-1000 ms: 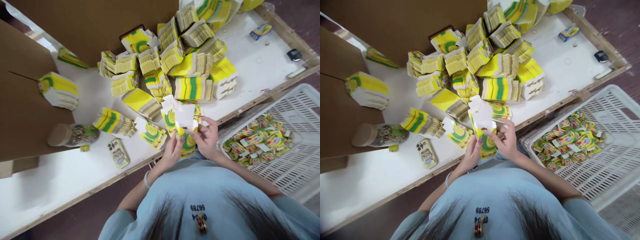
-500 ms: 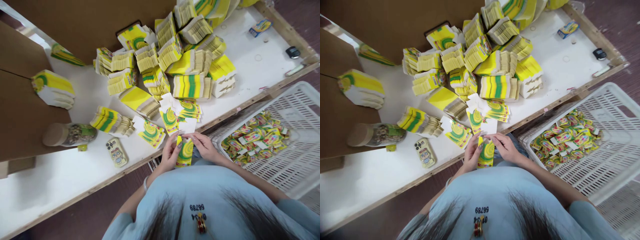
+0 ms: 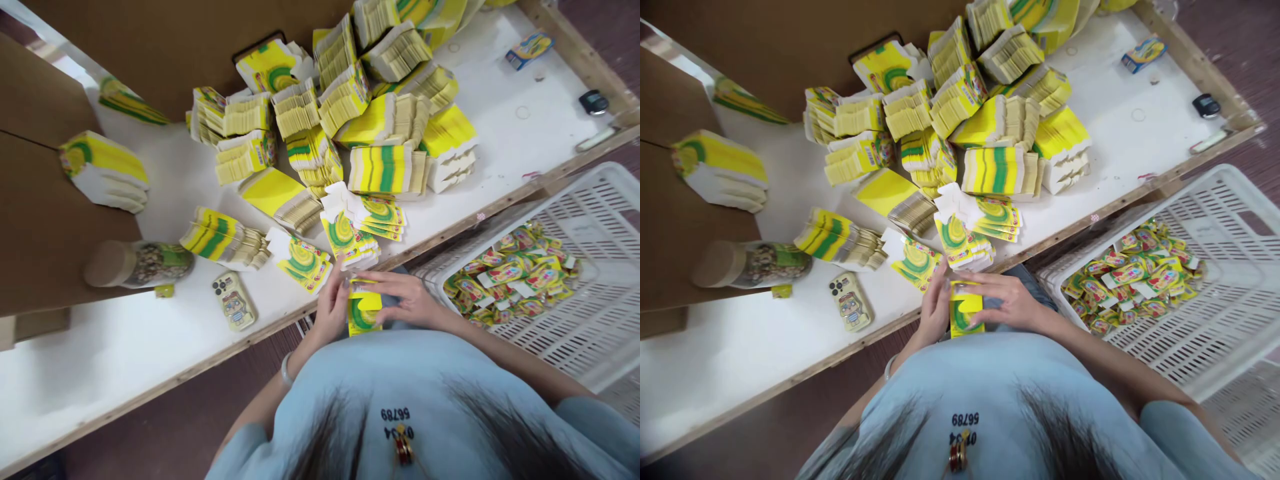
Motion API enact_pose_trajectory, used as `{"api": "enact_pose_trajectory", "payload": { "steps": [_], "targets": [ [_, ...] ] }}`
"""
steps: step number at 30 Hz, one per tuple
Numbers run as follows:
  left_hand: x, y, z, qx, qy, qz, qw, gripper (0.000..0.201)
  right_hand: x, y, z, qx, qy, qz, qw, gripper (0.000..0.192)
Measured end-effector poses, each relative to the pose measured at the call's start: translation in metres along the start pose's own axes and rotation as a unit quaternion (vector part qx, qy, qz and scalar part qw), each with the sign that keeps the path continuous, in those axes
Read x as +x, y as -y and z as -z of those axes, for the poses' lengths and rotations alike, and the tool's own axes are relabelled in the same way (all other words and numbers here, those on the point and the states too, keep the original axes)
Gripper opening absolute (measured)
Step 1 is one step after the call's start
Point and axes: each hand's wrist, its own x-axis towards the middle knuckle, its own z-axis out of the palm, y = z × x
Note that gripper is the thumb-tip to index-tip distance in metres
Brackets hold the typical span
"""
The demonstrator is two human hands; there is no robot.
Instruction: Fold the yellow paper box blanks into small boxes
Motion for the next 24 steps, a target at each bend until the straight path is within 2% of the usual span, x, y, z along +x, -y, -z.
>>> {"api": "enact_pose_trajectory", "payload": {
  "steps": [2,4,6,11,13,15,17,19,21,23,24],
  "targets": [
    [0.001,-0.007,0.004,0.019,0.014,-0.01,1.0,0.044,0.003,0.009,0.0,0.034,-0.009,-0.092,0.995,0.056],
    [0.002,-0.012,0.007,0.025,0.023,-0.014,0.999,0.039,0.008,0.02,-0.001,0.086,0.003,-0.18,0.98,0.061],
    [0.002,-0.014,0.006,0.024,0.007,-0.011,1.0,0.036,0.013,0.028,-0.002,0.129,0.033,-0.224,0.966,0.061],
    [-0.002,-0.01,0.0,-0.039,-0.01,0.025,0.999,0.033,0.017,0.034,0.003,0.12,0.03,-0.249,0.961,0.061],
    [-0.005,-0.007,-0.002,-0.051,-0.012,0.033,0.998,0.032,0.016,0.031,0.005,0.148,0.059,-0.234,0.959,0.057],
    [-0.004,-0.006,-0.003,-0.029,-0.016,0.024,0.999,0.034,0.015,0.028,0.006,0.191,0.103,-0.211,0.953,0.054],
    [0.004,-0.01,-0.003,0.022,-0.008,-0.003,1.0,0.036,0.012,0.025,0.011,0.214,0.107,-0.203,0.949,0.051],
    [0.025,-0.018,-0.001,0.09,0.016,-0.034,0.995,0.038,0.003,0.022,0.027,0.193,0.052,-0.221,0.955,0.048],
    [0.056,-0.029,0.002,0.165,0.021,-0.046,0.985,0.044,-0.019,0.019,0.059,0.101,-0.04,-0.252,0.962,0.047],
    [0.093,-0.039,0.004,0.254,-0.045,-0.038,0.965,0.052,-0.053,0.015,0.103,-0.069,-0.126,-0.288,0.947,0.05],
    [0.111,-0.041,0.004,0.3,-0.072,-0.027,0.951,0.056,-0.073,0.014,0.126,-0.176,-0.147,-0.312,0.922,0.051]
  ]
}}
